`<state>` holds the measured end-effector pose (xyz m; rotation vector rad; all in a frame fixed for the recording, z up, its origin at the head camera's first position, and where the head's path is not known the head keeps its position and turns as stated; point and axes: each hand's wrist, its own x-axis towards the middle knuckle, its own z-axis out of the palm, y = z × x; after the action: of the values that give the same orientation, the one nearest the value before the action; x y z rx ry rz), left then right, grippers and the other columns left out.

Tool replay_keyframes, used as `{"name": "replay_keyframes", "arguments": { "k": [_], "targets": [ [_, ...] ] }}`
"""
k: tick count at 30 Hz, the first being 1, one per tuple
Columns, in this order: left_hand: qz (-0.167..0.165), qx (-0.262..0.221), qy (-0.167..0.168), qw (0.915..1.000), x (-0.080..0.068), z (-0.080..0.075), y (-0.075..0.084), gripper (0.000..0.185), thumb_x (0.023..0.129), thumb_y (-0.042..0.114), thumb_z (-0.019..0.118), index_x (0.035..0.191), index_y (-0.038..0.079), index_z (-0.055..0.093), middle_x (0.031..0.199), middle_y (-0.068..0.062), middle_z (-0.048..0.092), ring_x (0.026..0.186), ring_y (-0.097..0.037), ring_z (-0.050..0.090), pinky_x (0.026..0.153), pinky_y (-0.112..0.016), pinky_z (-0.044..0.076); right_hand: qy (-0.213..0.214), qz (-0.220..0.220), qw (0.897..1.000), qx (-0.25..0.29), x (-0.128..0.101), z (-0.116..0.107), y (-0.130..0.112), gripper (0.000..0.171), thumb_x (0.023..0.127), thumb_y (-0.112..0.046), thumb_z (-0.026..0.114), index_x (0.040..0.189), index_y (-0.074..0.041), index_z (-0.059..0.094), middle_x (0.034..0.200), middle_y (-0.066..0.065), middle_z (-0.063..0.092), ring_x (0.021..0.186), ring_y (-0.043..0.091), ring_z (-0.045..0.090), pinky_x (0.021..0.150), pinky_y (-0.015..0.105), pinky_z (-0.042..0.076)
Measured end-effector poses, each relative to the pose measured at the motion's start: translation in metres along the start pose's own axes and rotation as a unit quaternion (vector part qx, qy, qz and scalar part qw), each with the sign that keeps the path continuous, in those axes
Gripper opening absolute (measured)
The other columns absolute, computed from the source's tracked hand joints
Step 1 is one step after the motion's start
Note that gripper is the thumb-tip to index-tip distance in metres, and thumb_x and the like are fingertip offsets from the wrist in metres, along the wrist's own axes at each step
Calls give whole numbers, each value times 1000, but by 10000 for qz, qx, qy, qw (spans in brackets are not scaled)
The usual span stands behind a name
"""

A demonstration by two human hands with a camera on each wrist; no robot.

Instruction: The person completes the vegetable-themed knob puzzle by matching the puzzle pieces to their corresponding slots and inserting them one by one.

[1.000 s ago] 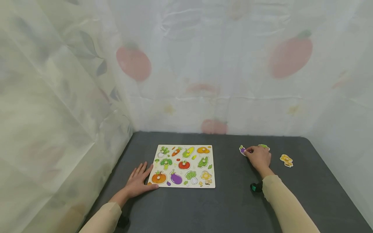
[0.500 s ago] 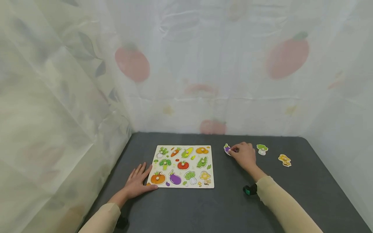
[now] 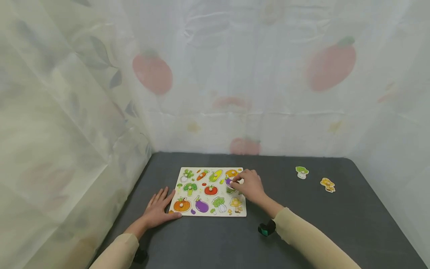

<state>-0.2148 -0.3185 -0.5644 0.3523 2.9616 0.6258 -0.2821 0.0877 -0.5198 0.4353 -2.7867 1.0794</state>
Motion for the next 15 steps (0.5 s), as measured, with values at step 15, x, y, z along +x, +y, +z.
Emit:
{"name": "replay_keyframes", "arguments": {
  "k": [15],
  "targets": [
    [97, -70, 60, 9999, 1, 1, -2, 109, 82, 69, 72, 163, 10, 29, 166, -27, 16, 152, -49, 9, 119, -66, 5, -398, -704, 9966, -128, -13, 67, -68, 10, 84, -36, 82, 77, -30, 81, 83, -13, 62, 84, 14, 50, 73, 35, 42]
  ]
}}
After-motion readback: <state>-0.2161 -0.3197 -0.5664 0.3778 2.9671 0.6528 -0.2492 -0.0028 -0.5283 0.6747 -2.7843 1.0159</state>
